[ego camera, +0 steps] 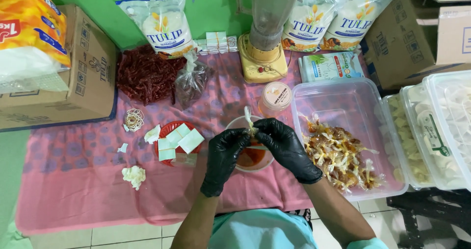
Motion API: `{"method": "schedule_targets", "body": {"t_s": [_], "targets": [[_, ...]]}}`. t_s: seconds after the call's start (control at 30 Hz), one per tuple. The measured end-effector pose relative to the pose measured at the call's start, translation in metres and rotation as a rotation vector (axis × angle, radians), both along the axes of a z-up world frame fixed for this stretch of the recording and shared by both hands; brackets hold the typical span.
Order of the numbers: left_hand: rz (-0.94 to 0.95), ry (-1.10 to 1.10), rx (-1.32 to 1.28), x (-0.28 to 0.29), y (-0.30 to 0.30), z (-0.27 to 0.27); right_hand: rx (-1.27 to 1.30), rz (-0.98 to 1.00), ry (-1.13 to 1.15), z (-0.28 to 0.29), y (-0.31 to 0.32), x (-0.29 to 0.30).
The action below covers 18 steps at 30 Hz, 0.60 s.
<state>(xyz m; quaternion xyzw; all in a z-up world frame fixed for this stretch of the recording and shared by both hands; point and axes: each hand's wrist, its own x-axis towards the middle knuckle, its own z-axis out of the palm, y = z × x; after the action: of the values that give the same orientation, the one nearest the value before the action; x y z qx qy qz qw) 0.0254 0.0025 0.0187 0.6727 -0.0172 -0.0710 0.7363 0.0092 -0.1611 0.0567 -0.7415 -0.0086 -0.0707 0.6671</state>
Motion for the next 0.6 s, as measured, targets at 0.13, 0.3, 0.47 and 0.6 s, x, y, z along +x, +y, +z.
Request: {"method": "schedule_targets", "body": {"t_s": [0.13, 0.3, 0.47, 0.6], "targets": [[-0.044, -0.023, -0.021, -0.009, -0.001, 0.012, -0.014, -0.010, 0.009, 0.000, 0.003, -0.009], [-0.093, -0.065, -0.021, -0.017, 0.005, 0.003, -0.061, -0.277, 0.133, -0.003, -0.030, -0.026], [-0.049, -0.108, 0.003, -0.022, 0.038, -0.008, -0.291, -0.561, 0.155, -0.008, -0.116, -0.043], [0.020, -0.152, 0.140, -0.033, 0.062, -0.014, -0.712, -0.549, -0.093, -0.052, -0.196, -0.072]]}}
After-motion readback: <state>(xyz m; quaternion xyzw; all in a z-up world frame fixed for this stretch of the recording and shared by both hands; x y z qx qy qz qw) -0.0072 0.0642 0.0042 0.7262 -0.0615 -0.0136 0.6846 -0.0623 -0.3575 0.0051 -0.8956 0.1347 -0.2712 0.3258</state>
